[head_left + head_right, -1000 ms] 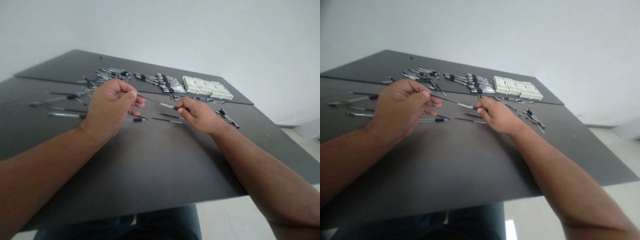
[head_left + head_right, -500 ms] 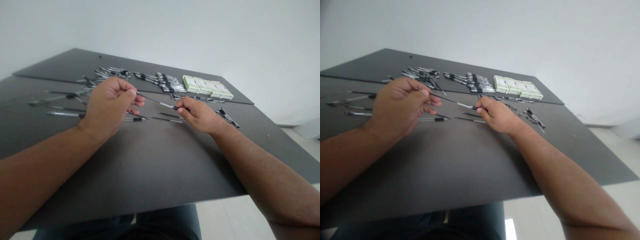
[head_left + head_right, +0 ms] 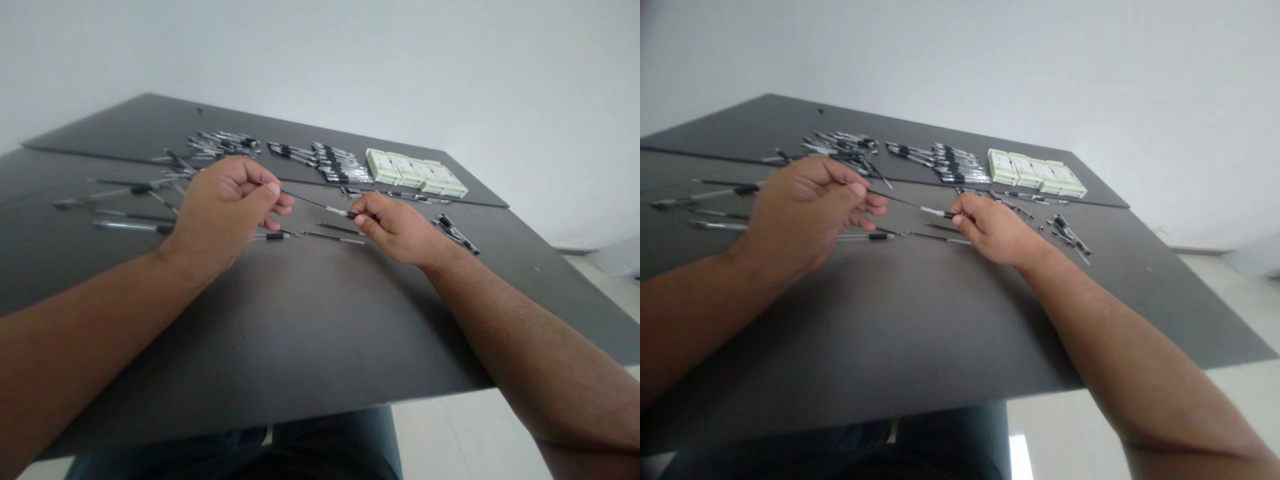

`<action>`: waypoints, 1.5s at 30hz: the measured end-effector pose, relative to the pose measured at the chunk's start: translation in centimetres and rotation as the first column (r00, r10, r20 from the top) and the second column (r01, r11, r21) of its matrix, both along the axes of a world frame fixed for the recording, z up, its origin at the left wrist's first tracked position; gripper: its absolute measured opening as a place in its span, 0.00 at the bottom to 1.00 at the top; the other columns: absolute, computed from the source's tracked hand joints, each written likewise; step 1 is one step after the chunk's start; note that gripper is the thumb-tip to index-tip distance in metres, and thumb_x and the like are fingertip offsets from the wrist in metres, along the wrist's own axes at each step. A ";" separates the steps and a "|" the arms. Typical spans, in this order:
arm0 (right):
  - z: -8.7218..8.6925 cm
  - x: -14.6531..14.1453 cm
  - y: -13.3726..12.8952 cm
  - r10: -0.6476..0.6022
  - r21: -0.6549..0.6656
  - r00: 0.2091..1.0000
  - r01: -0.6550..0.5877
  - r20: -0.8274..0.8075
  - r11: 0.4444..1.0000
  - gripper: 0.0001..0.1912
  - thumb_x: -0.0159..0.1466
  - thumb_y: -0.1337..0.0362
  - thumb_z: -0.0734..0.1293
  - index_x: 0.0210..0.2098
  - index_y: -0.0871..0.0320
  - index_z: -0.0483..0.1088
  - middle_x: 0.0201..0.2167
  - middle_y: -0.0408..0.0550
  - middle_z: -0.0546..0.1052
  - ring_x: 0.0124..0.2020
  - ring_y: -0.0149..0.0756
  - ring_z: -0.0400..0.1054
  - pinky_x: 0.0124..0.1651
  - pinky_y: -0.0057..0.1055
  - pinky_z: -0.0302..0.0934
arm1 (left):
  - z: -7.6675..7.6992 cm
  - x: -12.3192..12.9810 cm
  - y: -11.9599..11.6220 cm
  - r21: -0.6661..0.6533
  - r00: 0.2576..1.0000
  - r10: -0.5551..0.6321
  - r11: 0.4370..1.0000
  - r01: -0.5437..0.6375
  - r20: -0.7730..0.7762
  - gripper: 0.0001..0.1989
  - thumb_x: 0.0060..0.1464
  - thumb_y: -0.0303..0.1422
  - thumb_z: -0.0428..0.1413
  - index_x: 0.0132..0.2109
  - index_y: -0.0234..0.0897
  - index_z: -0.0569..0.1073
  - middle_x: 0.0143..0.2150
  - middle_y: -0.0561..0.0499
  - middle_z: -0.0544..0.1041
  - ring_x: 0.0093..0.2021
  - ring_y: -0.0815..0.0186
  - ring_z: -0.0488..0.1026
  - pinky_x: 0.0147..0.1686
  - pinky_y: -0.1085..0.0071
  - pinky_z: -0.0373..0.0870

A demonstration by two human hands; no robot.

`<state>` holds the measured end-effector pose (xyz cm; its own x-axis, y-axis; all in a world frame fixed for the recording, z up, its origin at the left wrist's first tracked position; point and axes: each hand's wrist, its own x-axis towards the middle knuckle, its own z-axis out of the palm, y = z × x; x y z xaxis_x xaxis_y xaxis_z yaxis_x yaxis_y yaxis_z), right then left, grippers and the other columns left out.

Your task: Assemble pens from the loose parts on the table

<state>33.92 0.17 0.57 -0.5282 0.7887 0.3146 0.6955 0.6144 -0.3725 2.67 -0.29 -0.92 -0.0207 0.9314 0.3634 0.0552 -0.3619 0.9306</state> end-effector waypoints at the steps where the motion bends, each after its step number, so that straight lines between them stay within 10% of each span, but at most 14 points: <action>1: 0.0 -0.1 0.0 0.000 0.004 1.000 0.000 0.001 1.000 0.11 0.78 0.53 0.66 0.48 0.52 0.75 0.41 0.51 0.84 0.39 0.47 0.73 0.47 0.41 0.65 | -0.1 -0.1 0.0 -0.002 0.999 -0.019 1.000 0.019 -0.043 0.07 0.65 0.36 0.71 0.43 0.43 0.80 0.39 0.47 0.90 0.41 0.56 0.91 0.31 0.68 0.86; 6: 0.1 -1.1 -0.9 -0.030 -0.030 0.999 0.030 -0.028 0.999 0.09 0.75 0.56 0.69 0.49 0.52 0.76 0.36 0.47 0.84 0.34 0.43 0.72 0.43 0.39 0.64 | -0.4 -0.4 -0.3 0.036 0.920 -0.073 0.995 0.094 -0.384 0.05 0.63 0.39 0.69 0.43 0.45 0.86 0.35 0.49 0.89 0.30 0.58 0.85 0.30 0.65 0.80; 13: 0.3 -3.5 -3.2 0.028 -0.068 0.995 -0.034 -0.097 0.997 0.06 0.73 0.58 0.71 0.47 0.51 0.77 0.37 0.47 0.85 0.34 0.43 0.76 0.41 0.39 0.65 | -0.2 0.0 -1.7 0.176 0.787 -0.080 0.956 0.233 -0.612 0.08 0.65 0.39 0.65 0.46 0.50 0.90 0.42 0.51 0.91 0.42 0.55 0.88 0.51 0.62 0.85; 23: 0.2 -3.4 -2.9 0.017 -0.119 0.988 -0.036 -0.155 0.992 0.06 0.72 0.56 0.72 0.44 0.51 0.75 0.34 0.44 0.82 0.31 0.40 0.71 0.39 0.38 0.63 | -1.0 -0.2 -1.7 0.147 0.852 -0.142 0.958 0.246 -0.504 0.16 0.60 0.35 0.68 0.55 0.47 0.84 0.45 0.51 0.91 0.43 0.57 0.89 0.53 0.61 0.87; 35: -0.7 -1.7 -1.2 -0.117 -0.066 0.943 0.101 -0.311 0.993 0.17 0.74 0.44 0.74 0.45 0.50 0.76 0.36 0.46 0.81 0.38 0.45 0.75 0.41 0.42 0.65 | 0.8 -4.1 3.6 0.201 0.824 0.149 0.979 -0.043 -0.547 0.05 0.57 0.33 0.69 0.42 0.48 0.84 0.34 0.53 0.82 0.36 0.57 0.78 0.45 0.61 0.77; 45: -1.0 -1.3 -1.0 -0.138 -0.041 0.942 0.132 -0.307 0.990 0.08 0.73 0.54 0.74 0.46 0.49 0.78 0.35 0.46 0.82 0.37 0.48 0.76 0.42 0.45 0.67 | 2.6 -9.3 5.7 0.240 0.775 0.375 0.926 -0.291 -0.508 0.06 0.64 0.35 0.67 0.48 0.45 0.84 0.35 0.58 0.76 0.38 0.63 0.67 0.56 0.61 0.73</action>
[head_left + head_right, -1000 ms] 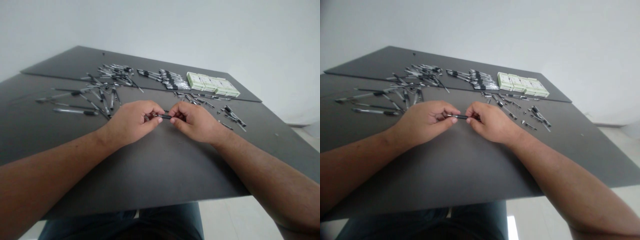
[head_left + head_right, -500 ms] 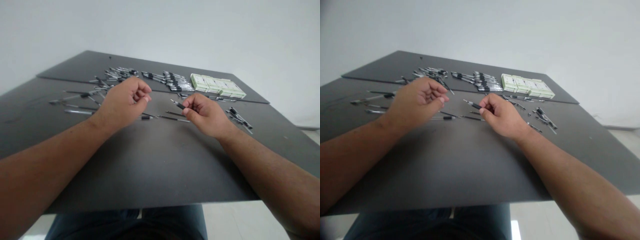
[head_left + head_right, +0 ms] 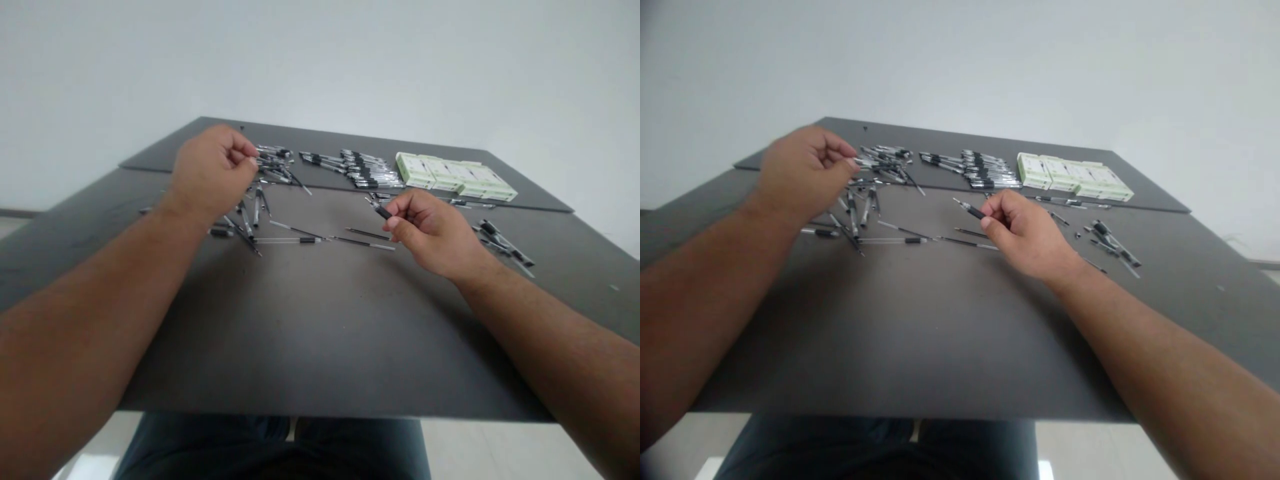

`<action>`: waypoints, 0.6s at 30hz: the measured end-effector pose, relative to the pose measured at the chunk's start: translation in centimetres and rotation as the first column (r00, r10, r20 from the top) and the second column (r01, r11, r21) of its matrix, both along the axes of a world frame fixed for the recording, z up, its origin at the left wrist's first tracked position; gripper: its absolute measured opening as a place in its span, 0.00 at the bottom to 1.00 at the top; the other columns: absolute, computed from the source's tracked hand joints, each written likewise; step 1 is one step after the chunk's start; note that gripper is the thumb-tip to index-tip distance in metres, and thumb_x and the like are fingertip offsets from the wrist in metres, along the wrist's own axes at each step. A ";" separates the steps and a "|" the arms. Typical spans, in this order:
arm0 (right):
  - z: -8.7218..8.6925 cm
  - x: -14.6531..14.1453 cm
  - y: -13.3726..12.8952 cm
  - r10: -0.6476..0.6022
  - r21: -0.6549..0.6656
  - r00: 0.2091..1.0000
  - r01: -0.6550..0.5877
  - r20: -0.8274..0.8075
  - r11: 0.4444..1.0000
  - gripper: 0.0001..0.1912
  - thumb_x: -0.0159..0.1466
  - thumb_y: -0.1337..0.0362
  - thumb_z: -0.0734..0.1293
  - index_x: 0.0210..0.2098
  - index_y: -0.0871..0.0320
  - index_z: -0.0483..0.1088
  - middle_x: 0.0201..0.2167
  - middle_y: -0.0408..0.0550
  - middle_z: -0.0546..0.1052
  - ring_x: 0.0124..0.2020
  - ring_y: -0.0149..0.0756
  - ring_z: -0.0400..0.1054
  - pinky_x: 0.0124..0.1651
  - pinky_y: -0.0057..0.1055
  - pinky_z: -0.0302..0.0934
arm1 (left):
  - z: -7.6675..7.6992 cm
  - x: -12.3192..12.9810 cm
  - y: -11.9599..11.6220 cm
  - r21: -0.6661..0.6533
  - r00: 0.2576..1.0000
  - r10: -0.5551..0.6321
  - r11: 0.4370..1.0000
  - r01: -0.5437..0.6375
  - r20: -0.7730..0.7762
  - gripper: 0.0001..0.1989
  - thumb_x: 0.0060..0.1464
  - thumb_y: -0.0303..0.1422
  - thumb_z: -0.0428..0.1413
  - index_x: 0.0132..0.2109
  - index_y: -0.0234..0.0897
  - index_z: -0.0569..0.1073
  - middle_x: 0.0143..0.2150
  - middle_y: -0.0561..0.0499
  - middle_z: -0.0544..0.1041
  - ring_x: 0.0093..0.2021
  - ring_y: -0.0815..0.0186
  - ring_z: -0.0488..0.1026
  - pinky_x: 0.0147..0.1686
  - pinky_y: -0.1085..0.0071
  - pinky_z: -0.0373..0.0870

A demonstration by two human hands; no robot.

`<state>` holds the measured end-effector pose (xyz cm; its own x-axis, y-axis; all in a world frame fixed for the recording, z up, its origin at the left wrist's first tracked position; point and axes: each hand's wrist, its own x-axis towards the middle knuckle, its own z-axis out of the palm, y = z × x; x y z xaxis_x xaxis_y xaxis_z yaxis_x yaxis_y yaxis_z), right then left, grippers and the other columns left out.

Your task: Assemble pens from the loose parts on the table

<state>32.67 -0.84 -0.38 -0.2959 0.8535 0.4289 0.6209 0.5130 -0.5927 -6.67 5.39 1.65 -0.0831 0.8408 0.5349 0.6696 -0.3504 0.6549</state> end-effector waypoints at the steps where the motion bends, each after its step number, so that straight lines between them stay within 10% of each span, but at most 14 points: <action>1: 0.1 0.1 0.0 -0.001 -0.001 1.000 0.001 0.010 1.000 0.08 0.73 0.54 0.74 0.45 0.49 0.78 0.35 0.46 0.82 0.37 0.48 0.76 0.42 0.45 0.67 | 0.1 -0.4 0.2 -0.006 1.000 0.020 1.000 -0.020 -0.002 0.05 0.66 0.35 0.66 0.48 0.45 0.84 0.36 0.58 0.76 0.38 0.64 0.67 0.58 0.61 0.73; 9: 0.4 0.0 -0.3 -0.022 -0.034 0.998 0.025 0.067 0.999 0.08 0.70 0.54 0.73 0.45 0.50 0.78 0.32 0.44 0.81 0.33 0.44 0.74 0.40 0.43 0.65 | -2.0 -0.3 2.5 -0.176 0.958 -0.010 0.984 -0.042 -0.286 0.03 0.50 0.32 0.66 0.32 0.47 0.81 0.31 0.52 0.78 0.38 0.55 0.76 0.60 0.54 0.80; 18: 0.7 -0.5 -0.6 -0.033 -0.047 0.995 0.037 0.098 0.998 0.09 0.68 0.54 0.73 0.43 0.50 0.77 0.33 0.45 0.81 0.33 0.43 0.71 0.40 0.41 0.63 | -2.2 -0.2 3.0 -0.284 0.711 -0.122 0.952 -0.114 -0.693 0.19 0.59 0.35 0.61 0.51 0.39 0.93 0.53 0.39 0.94 0.61 0.39 0.89 0.70 0.49 0.79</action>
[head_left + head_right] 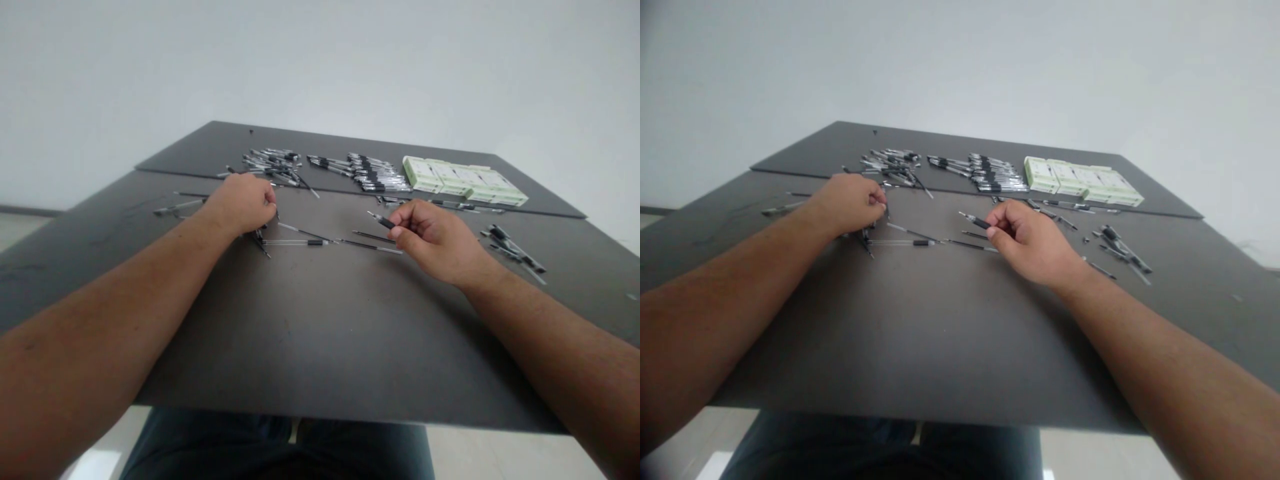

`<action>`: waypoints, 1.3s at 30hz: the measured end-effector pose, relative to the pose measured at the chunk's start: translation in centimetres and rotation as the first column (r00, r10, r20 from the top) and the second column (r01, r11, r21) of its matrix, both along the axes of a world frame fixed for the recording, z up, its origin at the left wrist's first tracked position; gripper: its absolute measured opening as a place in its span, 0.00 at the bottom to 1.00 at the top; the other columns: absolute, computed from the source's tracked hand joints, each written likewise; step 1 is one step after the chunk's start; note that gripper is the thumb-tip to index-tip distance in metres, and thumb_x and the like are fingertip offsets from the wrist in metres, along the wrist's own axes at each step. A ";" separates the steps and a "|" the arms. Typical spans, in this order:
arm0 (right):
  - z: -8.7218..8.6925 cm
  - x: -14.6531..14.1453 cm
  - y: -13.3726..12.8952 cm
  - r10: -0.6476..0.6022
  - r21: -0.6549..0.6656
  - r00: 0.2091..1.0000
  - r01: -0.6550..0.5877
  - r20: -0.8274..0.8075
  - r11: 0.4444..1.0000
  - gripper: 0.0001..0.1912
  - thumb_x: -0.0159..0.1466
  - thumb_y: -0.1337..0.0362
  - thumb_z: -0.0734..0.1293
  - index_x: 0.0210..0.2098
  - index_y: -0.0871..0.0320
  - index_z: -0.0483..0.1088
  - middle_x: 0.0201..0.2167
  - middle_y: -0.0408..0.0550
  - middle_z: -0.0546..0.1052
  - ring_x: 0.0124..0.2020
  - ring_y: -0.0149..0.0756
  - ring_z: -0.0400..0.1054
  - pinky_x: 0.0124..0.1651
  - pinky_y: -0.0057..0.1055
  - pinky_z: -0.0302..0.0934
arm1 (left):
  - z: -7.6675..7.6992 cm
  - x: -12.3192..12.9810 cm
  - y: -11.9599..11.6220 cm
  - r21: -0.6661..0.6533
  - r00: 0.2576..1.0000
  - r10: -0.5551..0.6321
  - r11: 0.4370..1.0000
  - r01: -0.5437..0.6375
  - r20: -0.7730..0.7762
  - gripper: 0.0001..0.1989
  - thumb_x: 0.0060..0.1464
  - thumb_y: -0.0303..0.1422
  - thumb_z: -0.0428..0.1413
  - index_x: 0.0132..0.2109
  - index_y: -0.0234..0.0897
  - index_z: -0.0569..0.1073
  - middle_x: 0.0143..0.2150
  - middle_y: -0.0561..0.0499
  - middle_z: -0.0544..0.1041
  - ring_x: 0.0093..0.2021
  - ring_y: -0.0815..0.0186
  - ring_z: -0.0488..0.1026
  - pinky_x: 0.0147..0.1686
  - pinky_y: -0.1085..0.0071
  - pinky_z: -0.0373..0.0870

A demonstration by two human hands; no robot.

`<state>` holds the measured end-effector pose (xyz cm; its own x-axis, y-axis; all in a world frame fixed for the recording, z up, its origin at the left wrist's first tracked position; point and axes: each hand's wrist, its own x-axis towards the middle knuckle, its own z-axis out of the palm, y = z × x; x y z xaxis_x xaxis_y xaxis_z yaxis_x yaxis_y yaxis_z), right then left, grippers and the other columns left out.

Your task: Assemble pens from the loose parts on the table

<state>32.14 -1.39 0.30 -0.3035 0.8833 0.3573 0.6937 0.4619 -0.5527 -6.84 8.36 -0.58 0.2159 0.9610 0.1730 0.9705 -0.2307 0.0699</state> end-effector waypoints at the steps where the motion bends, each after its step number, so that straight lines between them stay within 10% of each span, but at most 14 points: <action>1: 0.0 0.0 0.0 0.000 0.004 1.000 0.000 0.005 1.000 0.09 0.68 0.53 0.73 0.43 0.50 0.77 0.33 0.45 0.81 0.33 0.43 0.71 0.40 0.40 0.63 | 0.0 0.1 0.0 -0.013 0.998 0.001 1.000 -0.001 -0.060 0.20 0.60 0.35 0.61 0.52 0.39 0.94 0.54 0.38 0.94 0.63 0.39 0.88 0.71 0.49 0.79; 39: -0.1 -0.3 0.0 0.072 -0.001 0.996 -0.072 0.047 0.997 0.08 0.68 0.54 0.73 0.42 0.50 0.76 0.32 0.43 0.80 0.30 0.40 0.69 0.38 0.39 0.62 | -0.3 0.8 -0.1 -0.075 0.964 0.030 0.996 -0.052 -0.264 0.23 0.71 0.37 0.56 0.60 0.38 0.93 0.56 0.35 0.93 0.59 0.41 0.89 0.62 0.53 0.82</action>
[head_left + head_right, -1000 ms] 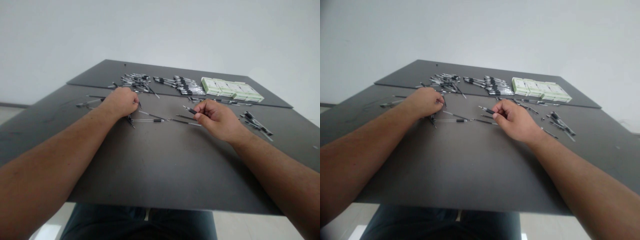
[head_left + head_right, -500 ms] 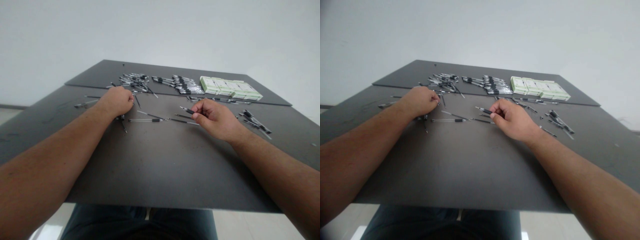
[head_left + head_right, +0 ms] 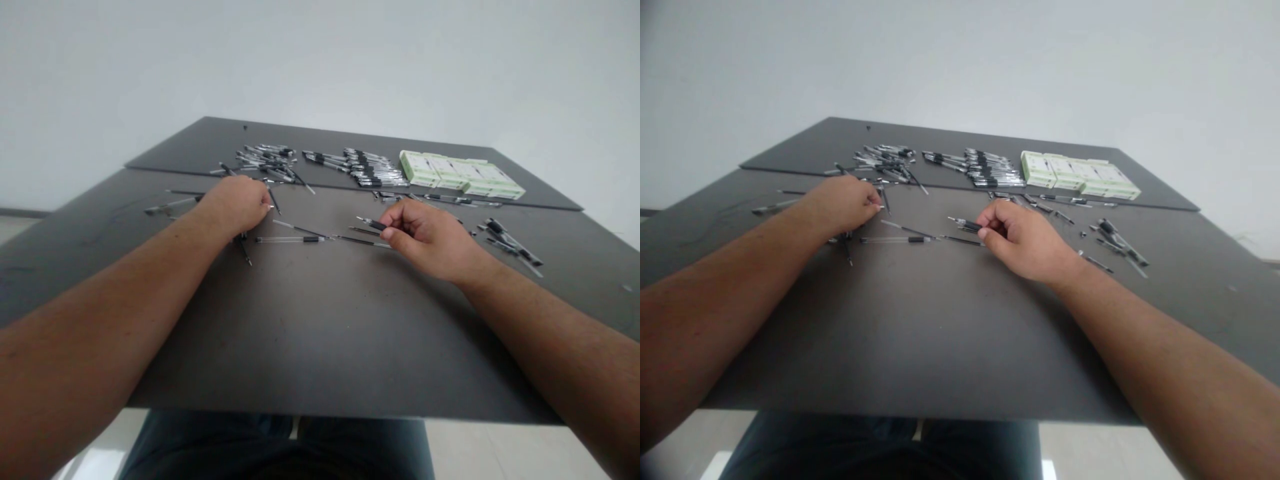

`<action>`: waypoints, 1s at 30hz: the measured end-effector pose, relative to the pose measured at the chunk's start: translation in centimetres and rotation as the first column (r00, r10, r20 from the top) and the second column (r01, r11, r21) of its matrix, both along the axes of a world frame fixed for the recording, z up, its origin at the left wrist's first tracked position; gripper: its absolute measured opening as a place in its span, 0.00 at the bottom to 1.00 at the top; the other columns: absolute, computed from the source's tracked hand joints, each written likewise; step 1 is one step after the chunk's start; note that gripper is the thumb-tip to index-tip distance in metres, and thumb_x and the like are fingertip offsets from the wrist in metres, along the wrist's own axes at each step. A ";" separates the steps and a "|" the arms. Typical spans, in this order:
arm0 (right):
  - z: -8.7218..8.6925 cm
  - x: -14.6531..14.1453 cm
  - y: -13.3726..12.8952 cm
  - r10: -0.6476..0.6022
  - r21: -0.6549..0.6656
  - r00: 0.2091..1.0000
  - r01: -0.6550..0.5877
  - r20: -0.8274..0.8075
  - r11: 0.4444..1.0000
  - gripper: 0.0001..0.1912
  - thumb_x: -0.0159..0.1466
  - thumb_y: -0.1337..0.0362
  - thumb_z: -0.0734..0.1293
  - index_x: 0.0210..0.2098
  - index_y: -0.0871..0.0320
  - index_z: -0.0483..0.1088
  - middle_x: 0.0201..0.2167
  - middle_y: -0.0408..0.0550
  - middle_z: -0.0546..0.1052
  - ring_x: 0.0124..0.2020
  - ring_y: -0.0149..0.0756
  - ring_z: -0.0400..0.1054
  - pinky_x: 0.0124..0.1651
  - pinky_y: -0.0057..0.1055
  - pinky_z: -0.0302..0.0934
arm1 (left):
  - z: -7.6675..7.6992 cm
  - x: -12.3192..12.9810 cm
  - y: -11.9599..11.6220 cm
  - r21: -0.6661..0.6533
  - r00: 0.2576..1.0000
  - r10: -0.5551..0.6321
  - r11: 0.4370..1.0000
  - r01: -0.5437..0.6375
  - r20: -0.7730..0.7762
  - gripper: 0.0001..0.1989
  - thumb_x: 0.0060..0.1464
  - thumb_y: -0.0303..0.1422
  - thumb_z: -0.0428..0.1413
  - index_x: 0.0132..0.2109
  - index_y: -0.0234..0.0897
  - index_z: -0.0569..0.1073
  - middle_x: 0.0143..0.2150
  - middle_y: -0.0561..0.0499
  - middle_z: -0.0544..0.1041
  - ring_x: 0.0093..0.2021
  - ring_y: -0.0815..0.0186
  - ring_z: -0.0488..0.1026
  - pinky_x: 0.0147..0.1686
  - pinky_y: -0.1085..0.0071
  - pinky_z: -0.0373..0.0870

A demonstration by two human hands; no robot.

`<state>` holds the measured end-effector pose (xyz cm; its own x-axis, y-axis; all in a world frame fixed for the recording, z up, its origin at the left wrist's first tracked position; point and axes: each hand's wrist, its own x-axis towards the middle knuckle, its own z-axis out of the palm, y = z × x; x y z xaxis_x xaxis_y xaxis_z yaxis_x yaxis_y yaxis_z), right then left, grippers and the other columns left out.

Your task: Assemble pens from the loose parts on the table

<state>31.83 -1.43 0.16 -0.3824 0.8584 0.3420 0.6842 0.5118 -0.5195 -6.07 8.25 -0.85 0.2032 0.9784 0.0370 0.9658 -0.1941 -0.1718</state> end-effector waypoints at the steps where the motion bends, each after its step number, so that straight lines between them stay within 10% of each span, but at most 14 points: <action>1: 0.0 0.0 0.0 -0.002 -0.001 1.000 0.002 0.000 1.000 0.09 0.69 0.54 0.73 0.43 0.50 0.77 0.32 0.43 0.80 0.30 0.40 0.69 0.38 0.39 0.62 | 0.0 0.0 0.0 0.001 1.000 -0.001 1.000 0.001 -0.002 0.23 0.70 0.36 0.56 0.60 0.38 0.93 0.56 0.35 0.93 0.58 0.41 0.89 0.62 0.53 0.82; 16: 0.2 -0.1 -0.2 0.023 -0.028 1.000 -0.023 0.014 0.999 0.08 0.69 0.55 0.74 0.43 0.51 0.77 0.33 0.45 0.82 0.32 0.41 0.70 0.39 0.38 0.62 | 1.7 2.5 -2.8 0.101 0.850 -0.060 0.995 0.008 0.523 0.10 0.62 0.34 0.64 0.46 0.41 0.89 0.41 0.44 0.90 0.44 0.50 0.87 0.53 0.54 0.84; 20: 0.2 -0.3 -0.3 0.043 -0.050 0.999 -0.043 0.007 0.998 0.08 0.69 0.55 0.73 0.43 0.51 0.77 0.33 0.44 0.82 0.31 0.40 0.70 0.39 0.37 0.61 | 0.7 4.1 -4.0 -0.046 0.467 -0.009 0.993 0.105 0.884 0.08 0.59 0.31 0.67 0.46 0.38 0.86 0.36 0.46 0.86 0.31 0.58 0.81 0.41 0.56 0.84; 26: 0.1 -0.3 -0.2 0.056 -0.054 0.998 -0.056 0.003 0.997 0.07 0.69 0.56 0.74 0.43 0.51 0.77 0.33 0.44 0.82 0.31 0.38 0.68 0.37 0.36 0.60 | -0.3 6.0 -5.3 -0.210 0.040 0.208 0.932 0.297 0.977 0.14 0.55 0.30 0.70 0.50 0.38 0.87 0.33 0.49 0.80 0.33 0.60 0.81 0.34 0.63 0.80; 30: 0.0 -0.2 -0.2 0.056 -0.053 0.998 -0.056 0.012 0.997 0.07 0.70 0.55 0.74 0.43 0.50 0.77 0.32 0.43 0.81 0.30 0.39 0.69 0.37 0.37 0.60 | -0.2 6.3 -5.6 -0.285 -0.070 0.333 0.882 0.375 0.940 0.09 0.51 0.28 0.71 0.41 0.38 0.85 0.30 0.49 0.78 0.31 0.62 0.79 0.32 0.65 0.79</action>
